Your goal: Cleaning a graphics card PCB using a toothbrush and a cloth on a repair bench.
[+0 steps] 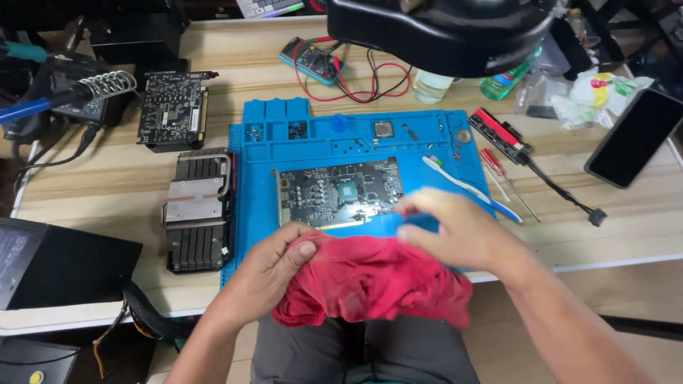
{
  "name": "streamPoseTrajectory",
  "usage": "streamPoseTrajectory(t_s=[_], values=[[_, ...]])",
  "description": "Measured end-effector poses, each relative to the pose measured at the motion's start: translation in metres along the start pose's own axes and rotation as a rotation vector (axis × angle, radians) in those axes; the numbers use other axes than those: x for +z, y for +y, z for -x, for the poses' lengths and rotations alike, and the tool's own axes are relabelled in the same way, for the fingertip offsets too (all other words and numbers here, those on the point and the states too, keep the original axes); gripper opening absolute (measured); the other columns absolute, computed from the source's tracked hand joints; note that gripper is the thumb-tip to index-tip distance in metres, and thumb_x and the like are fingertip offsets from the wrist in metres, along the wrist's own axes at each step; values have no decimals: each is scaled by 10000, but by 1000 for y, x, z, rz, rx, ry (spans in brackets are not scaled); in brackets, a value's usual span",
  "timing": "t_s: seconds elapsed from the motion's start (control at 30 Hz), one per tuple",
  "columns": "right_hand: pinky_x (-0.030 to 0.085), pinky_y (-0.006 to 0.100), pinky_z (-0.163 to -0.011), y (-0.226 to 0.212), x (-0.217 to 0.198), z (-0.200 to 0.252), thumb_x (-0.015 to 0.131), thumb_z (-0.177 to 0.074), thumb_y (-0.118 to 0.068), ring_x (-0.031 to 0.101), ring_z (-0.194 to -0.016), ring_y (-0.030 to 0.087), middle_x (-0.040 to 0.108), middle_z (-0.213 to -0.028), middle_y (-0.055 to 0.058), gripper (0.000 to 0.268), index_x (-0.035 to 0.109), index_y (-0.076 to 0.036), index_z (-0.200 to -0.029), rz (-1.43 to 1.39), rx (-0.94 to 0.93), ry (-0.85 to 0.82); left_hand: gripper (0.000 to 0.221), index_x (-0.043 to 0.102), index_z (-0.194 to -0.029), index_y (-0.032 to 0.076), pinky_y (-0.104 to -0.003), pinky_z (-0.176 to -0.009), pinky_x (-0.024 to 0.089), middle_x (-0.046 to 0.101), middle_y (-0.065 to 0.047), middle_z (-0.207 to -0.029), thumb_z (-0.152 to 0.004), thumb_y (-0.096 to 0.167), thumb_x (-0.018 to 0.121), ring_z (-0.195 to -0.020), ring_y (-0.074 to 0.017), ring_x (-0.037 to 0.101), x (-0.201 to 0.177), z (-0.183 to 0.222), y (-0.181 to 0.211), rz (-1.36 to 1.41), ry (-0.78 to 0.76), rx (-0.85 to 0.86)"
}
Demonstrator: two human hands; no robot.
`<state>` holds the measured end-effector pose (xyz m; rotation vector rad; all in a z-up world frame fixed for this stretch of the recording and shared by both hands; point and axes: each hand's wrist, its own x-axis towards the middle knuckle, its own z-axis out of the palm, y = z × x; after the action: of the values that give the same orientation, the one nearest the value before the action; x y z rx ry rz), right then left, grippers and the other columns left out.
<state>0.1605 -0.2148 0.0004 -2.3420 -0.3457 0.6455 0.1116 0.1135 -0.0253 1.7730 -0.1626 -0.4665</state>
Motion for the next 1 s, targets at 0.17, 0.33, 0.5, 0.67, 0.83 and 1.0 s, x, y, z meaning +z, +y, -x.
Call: streamPoseTrajectory(t_s=[0.17, 0.33, 0.5, 0.67, 0.83, 1.0], values=[[496, 589, -1106, 10, 16, -102, 843, -895, -267, 598, -1372, 491, 639, -1509, 267, 678, 639, -4, -1485, 489, -573, 355, 403, 712, -1151, 102, -271, -814, 438, 597, 7, -988, -1115, 457, 524, -930, -125, 569, 8, -6, -8, 151, -41, 20], [483, 624, -979, 28, 21, -147, 961, -788, -470, 576, -1262, 463, 606, -1405, 180, 994, 525, -124, -1612, 670, -333, 187, 345, 703, -1129, 93, -264, -799, 438, 617, 7, -958, -1042, 425, 670, -884, -109, 581, 12, -6, -16, 348, -74, -62], [407, 571, -1051, 3, 1, -159, 1046, -664, -497, 465, -1362, 392, 561, -1377, 100, 986, 621, -210, -1505, 552, -134, -5, 515, 644, -1099, 72, -303, -690, 567, 751, -46, -929, -759, 212, 1005, -830, -121, 693, 11, -6, -13, 473, -142, -145], [472, 495, -782, -38, -23, -134, 934, -841, -307, 678, -980, 362, 738, -1130, 123, 643, 539, -193, -1335, 392, 11, -130, 441, 743, -1158, 104, -308, -875, 544, 641, -21, -1175, -865, 398, 891, -996, -167, 677, 14, 1, -5, 209, -169, -86], [464, 435, -778, -25, -46, -119, 844, -887, -296, 654, -912, 276, 717, -1023, 60, 436, 593, -215, -1234, 292, -103, -6, 450, 663, -1263, 90, -350, -1070, 540, 677, -61, -1362, -980, 411, 801, -1246, -180, 670, 22, 10, 1, 328, -301, 107], [510, 323, -978, -35, -85, -57, 863, -838, -238, 750, -1287, 147, 817, -1339, 10, 434, 694, -161, -1231, 9, -42, 264, 294, 612, -1002, 126, -270, -739, 475, 631, 14, -884, -911, 199, 882, -822, -120, 637, 61, -7, -30, 767, -294, -155]])
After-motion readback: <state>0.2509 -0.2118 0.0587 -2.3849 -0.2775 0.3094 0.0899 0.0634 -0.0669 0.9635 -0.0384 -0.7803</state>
